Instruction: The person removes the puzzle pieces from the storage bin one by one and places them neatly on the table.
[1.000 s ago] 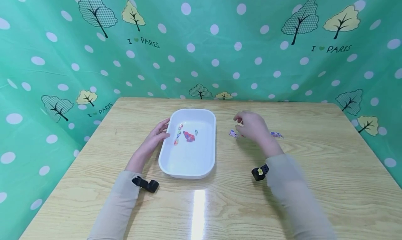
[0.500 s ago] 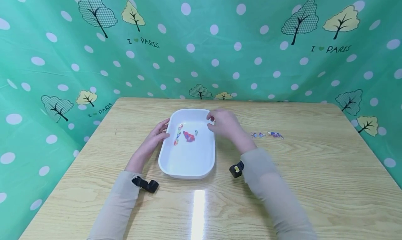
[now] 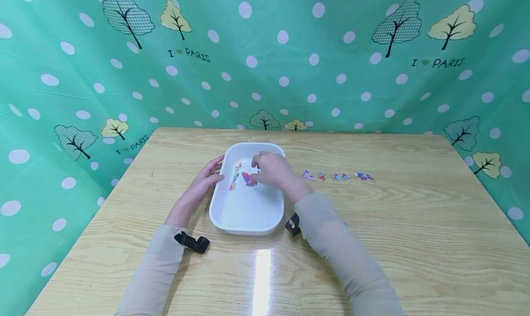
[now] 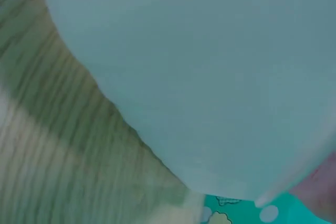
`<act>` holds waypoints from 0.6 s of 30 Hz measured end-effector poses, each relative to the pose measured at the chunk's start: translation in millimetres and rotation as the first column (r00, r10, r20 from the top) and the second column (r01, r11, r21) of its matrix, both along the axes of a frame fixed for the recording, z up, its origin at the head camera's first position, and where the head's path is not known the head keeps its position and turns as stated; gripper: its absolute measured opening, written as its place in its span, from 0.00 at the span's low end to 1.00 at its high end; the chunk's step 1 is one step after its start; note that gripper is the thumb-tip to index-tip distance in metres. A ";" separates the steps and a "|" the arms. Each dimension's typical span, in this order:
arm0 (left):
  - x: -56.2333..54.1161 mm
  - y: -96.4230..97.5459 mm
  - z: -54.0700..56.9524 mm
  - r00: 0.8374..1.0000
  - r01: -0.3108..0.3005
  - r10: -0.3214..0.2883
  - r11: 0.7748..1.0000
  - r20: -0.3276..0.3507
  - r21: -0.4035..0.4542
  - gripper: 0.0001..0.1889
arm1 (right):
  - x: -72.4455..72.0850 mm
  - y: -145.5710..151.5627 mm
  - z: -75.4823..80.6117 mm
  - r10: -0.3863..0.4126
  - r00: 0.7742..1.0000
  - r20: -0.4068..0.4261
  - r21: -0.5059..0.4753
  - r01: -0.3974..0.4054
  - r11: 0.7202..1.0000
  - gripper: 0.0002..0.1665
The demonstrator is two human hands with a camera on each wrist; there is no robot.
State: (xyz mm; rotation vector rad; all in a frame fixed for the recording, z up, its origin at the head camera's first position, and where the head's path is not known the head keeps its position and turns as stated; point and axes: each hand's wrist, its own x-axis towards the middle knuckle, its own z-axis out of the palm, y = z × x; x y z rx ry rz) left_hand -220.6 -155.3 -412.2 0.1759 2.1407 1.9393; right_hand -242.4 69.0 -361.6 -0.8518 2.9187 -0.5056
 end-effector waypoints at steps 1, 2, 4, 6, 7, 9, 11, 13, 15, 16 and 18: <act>0.1 0.1 0.0 1.000 0.002 -0.002 1.000 0.000 0.005 0.32 | -0.3 -1.8 -1.6 -0.001 1.000 0.015 0.004 0.001 1.000 0.21; 0.2 0.3 0.0 1.000 0.001 -0.001 1.000 0.002 0.005 0.32 | -0.9 -3.3 -3.4 -0.002 1.000 0.027 0.017 0.002 1.000 0.22; 0.6 0.8 1.0 1.000 0.003 -0.003 1.000 0.006 0.008 0.32 | -2.2 -5.6 -6.5 -0.006 0.999 0.044 0.042 0.005 0.999 0.24; 2.8 2.2 6.2 1.000 0.006 -0.006 1.000 0.011 0.003 0.32 | -3.9 -7.3 -9.7 -0.004 0.998 0.057 0.070 0.000 0.998 0.24; 4.8 2.8 9.9 1.000 0.008 -0.008 1.000 0.011 0.000 0.32 | -4.6 -8.0 -11.1 -0.004 0.998 0.063 0.087 -0.002 0.996 0.24; 4.8 2.8 9.1 1.000 0.008 -0.008 1.000 0.004 -0.005 0.32 | -5.5 -9.5 -13.5 -0.006 0.997 0.075 0.115 -0.003 0.993 0.23; 4.7 2.7 7.7 1.000 0.006 -0.006 1.000 -0.006 -0.013 0.32 | -6.2 -11.0 -15.1 -0.005 0.996 0.089 0.138 -0.007 0.990 0.23; 2.5 1.8 2.4 1.000 0.000 0.000 1.000 -0.015 -0.013 0.32 | -6.4 -12.2 -15.8 -0.005 0.995 0.095 0.163 -0.010 0.987 0.23; 0.6 1.5 -1.2 1.000 -0.009 0.008 1.000 -0.015 -0.013 0.32 | -6.8 -13.2 -16.1 -0.005 0.995 0.100 0.180 -0.013 0.984 0.23; 0.6 1.4 -1.1 1.000 -0.008 0.008 1.000 -0.016 -0.014 0.32 | -7.1 -13.7 -16.2 -0.002 0.995 0.100 0.185 -0.017 0.983 0.23; 0.6 1.5 -0.8 1.000 -0.014 0.013 1.000 -0.014 -0.009 0.32 | -7.7 -15.1 -16.9 0.006 0.995 0.097 0.200 -0.026 0.980 0.22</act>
